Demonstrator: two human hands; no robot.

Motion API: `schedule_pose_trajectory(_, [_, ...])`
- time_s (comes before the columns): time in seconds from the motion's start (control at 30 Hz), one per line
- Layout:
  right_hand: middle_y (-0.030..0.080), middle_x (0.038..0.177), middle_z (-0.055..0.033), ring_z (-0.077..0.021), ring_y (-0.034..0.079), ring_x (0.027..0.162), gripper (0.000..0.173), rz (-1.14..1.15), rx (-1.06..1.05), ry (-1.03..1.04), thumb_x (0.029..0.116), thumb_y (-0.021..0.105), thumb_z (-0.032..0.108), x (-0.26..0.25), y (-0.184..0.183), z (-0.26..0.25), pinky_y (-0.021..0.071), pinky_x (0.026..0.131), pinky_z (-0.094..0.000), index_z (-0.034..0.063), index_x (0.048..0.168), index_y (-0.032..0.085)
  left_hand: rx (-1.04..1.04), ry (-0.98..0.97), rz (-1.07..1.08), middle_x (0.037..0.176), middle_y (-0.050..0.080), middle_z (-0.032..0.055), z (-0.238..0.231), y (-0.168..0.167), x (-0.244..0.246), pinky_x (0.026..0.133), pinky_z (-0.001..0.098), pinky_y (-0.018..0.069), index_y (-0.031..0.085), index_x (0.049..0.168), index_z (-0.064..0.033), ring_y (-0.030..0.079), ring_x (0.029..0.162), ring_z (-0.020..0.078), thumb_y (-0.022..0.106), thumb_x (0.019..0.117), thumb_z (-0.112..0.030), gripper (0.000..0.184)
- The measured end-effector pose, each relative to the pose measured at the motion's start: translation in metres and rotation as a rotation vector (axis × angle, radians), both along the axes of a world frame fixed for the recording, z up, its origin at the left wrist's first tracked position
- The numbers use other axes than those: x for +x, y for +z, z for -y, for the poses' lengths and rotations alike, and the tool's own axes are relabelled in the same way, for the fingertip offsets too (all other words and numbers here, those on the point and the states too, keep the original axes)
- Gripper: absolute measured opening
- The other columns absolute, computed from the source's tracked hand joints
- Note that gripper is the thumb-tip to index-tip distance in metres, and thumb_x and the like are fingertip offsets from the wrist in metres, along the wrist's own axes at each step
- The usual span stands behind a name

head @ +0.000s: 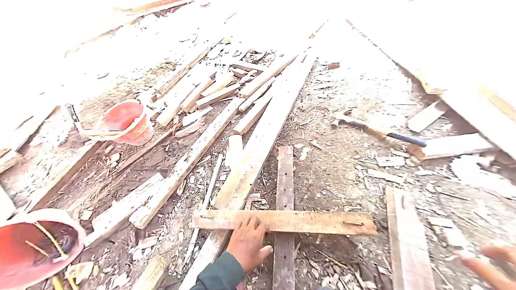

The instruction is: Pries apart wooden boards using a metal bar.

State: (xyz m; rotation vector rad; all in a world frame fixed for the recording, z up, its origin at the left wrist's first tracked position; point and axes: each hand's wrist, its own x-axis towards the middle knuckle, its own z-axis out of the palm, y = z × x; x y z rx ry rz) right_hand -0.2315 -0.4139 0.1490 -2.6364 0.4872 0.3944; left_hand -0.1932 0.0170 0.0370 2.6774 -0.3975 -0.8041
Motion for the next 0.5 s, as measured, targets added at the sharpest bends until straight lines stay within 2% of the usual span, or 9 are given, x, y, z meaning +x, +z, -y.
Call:
schedule_pose_trajectory(0.03, [0.051,0.139,-0.0394,-0.0543,0.048,0.133,0.059,-0.037,-0.015,0.051,0.1019,0.059,0.039,-0.001,-0.022,0.001,0.0379,0.11,-0.0681,-0.01,0.135,0.057,-0.025,0.042,0.019,0.146,0.057,0.0172,-0.009,-0.004,-0.014,0.115,0.0582,0.0391,0.06,0.143,-0.0157,0.049,0.14,0.0371,0.068,0.0957,-0.045,0.056])
schedule_pose_trajectory(0.1, [0.052,0.14,-0.0377,-0.0562,0.046,0.134,0.057,0.097,0.033,0.153,0.0975,0.065,0.039,-0.008,-0.053,-0.019,0.0368,0.111,-0.069,-0.0066,0.132,0.061,-0.104,0.177,0.112,0.14,0.062,0.0185,-0.03,-0.015,-0.046,0.112,0.0578,0.0443,0.065,0.139,-0.0176,0.056,0.134,0.0386,0.071,0.0942,-0.04,0.051])
schedule_pose_trajectory(0.2, [0.057,0.14,-0.0277,-0.0498,0.051,0.133,0.054,0.288,0.181,0.375,0.0896,0.074,0.037,0.0,-0.089,-0.068,0.0421,0.109,-0.0659,0.0023,0.13,0.066,-0.143,0.444,0.107,0.134,0.065,0.0211,-0.06,-0.027,-0.1,0.11,0.0579,0.0464,0.07,0.131,-0.0121,0.059,0.129,0.0413,0.073,0.0924,-0.031,0.043])
schedule_pose_trajectory(0.27, [0.058,0.143,-0.0194,-0.0443,0.051,0.136,0.062,0.353,0.103,0.548,0.0827,0.078,0.038,0.017,-0.115,-0.093,0.0419,0.11,-0.0653,0.0104,0.136,0.063,-0.163,0.504,0.088,0.132,0.066,0.0216,-0.08,-0.049,-0.147,0.113,0.0538,0.0445,0.069,0.131,-0.0059,0.059,0.128,0.0404,0.066,0.0977,-0.031,0.041])
schedule_pose_trajectory(0.33, [0.057,0.148,-0.0136,-0.0406,0.048,0.141,0.075,0.387,-0.037,0.701,0.0751,0.085,0.038,0.04,-0.134,-0.114,0.0353,0.112,-0.0701,0.0164,0.142,0.059,-0.177,0.513,0.564,0.115,0.074,0.0238,-0.077,-0.114,-0.198,0.1,0.0465,0.0543,0.073,0.114,0.0008,0.07,0.109,0.0375,0.056,0.101,-0.032,0.04])
schedule_pose_trajectory(0.37, [0.056,0.15,-0.0129,-0.0401,0.046,0.143,0.082,0.382,-0.088,0.762,0.073,0.086,0.041,0.051,-0.142,-0.123,0.0319,0.112,-0.0738,0.0179,0.146,0.057,-0.076,0.647,0.642,0.114,0.075,0.0256,-0.048,-0.114,-0.197,0.094,0.0434,0.0559,0.074,0.108,0.004,0.074,0.106,0.036,0.056,0.0984,-0.027,0.037])
schedule_pose_trajectory(0.4, [0.054,0.152,-0.014,-0.0405,0.044,0.145,0.087,0.334,-0.101,0.807,0.0728,0.087,0.045,0.062,-0.149,-0.129,0.0271,0.113,-0.0766,0.0185,0.149,0.054,0.072,0.893,0.294,0.137,0.066,0.0231,-0.003,-0.066,-0.177,0.11,0.0441,0.0469,0.069,0.126,0.0032,0.063,0.13,0.0334,0.055,0.1035,-0.022,0.036])
schedule_pose_trajectory(0.43, [0.051,0.154,-0.0148,-0.0407,0.042,0.147,0.092,0.241,-0.103,0.839,0.0745,0.086,0.049,0.072,-0.154,-0.133,0.0234,0.113,-0.0777,0.0195,0.153,0.049,0.141,1.076,0.105,0.147,0.058,0.022,0.031,-0.037,-0.153,0.12,0.0464,0.0372,0.063,0.136,0.0019,0.053,0.141,0.0325,0.053,0.1051,-0.02,0.039])
schedule_pose_trajectory(0.5, [0.056,0.147,-0.0166,-0.0423,0.051,0.137,0.095,0.085,-0.108,0.887,0.077,0.083,0.057,0.088,-0.164,-0.137,0.0323,0.11,-0.075,0.0198,0.156,0.045,0.257,1.031,0.072,0.15,0.055,0.0236,0.056,-0.026,-0.143,0.125,0.0542,0.026,0.059,0.143,-0.0028,0.045,0.146,0.0388,0.05,0.1065,-0.024,0.044])
